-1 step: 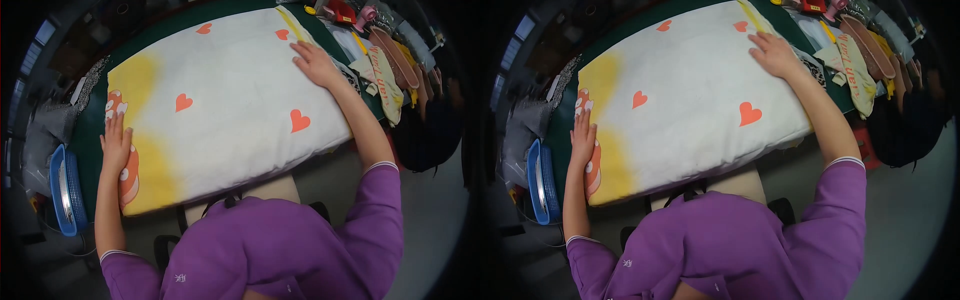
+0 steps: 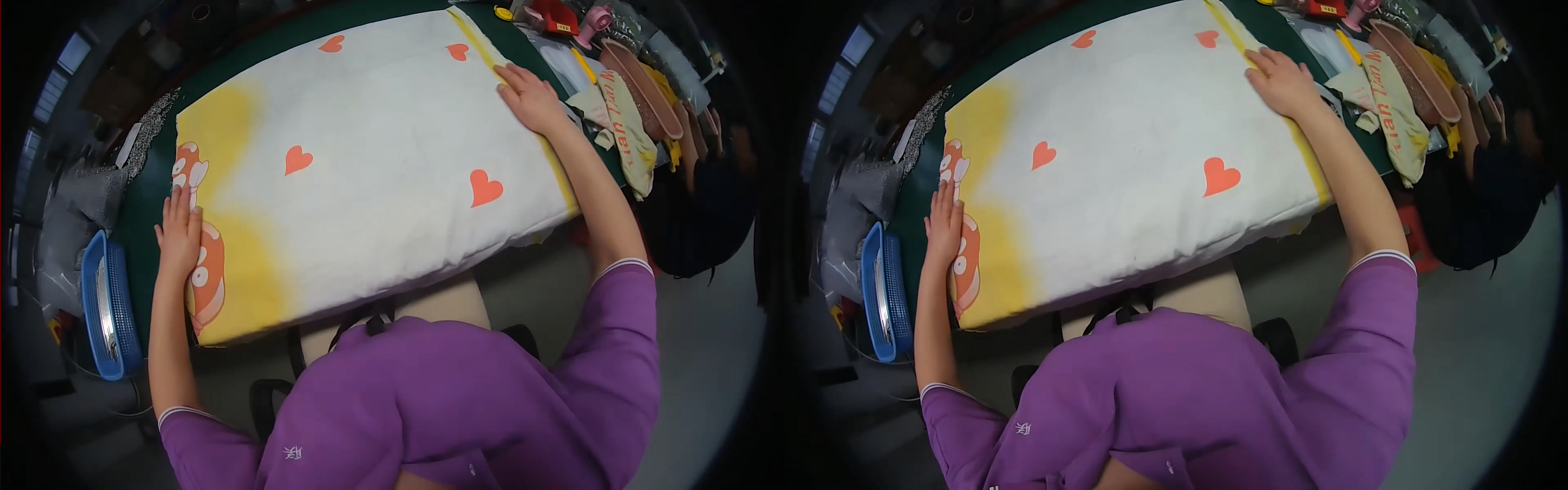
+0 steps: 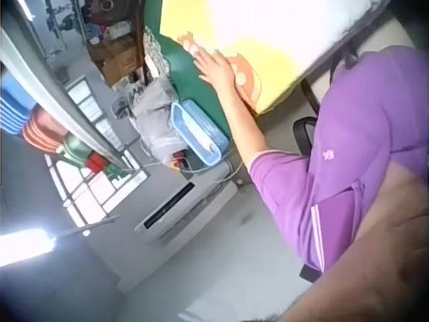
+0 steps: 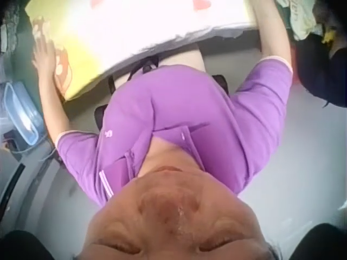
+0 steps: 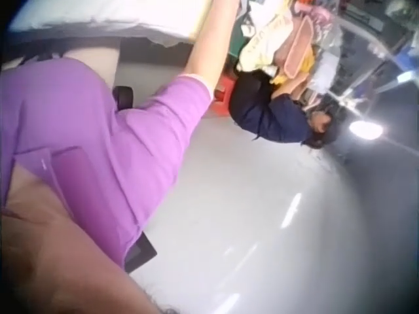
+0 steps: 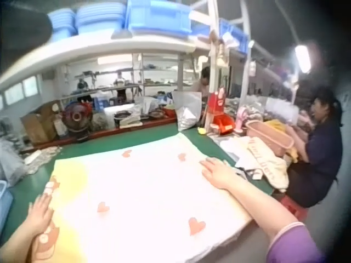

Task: Cleaning a workbench, spreading a protective cloth, then counting and organizing metal rods before recording details on a note.

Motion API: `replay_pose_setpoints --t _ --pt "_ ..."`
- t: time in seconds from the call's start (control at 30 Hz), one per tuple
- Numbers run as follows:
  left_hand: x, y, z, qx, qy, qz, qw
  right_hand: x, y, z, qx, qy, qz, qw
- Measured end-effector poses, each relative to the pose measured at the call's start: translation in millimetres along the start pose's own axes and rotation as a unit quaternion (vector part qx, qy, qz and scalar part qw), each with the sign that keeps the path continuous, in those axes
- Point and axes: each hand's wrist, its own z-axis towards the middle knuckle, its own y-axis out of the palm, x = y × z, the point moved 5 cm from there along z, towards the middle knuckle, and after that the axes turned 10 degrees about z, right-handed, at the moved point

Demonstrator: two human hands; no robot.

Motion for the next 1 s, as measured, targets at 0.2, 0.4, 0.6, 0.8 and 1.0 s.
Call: replay_pose_setpoints --t 0.2,0.4,0.6,0.8,1.0 --pt "-66 11 -30 0.040 -0.060 -0.143 0.987 44 -27 -39 0.021 0.132 0.043 0.990" --pt "86 -44 -132 0.069 0.170 -0.013 0.983 81 -49 -86 0.034 0.126 0.141 0.981" --pt "67 -35 -149 0.056 0.150 -0.015 0.987 97 -77 -119 0.263 0.153 -0.060 0.951" --pt "-22 2 -142 0.114 -0.088 -0.059 0.988 29 -71 -175 0.128 0.195 0.273 0.933" --pt "-2 -23 -140 0.111 -0.054 -0.223 0.967 -3 -57 -194 0.072 0.129 0.219 0.964"
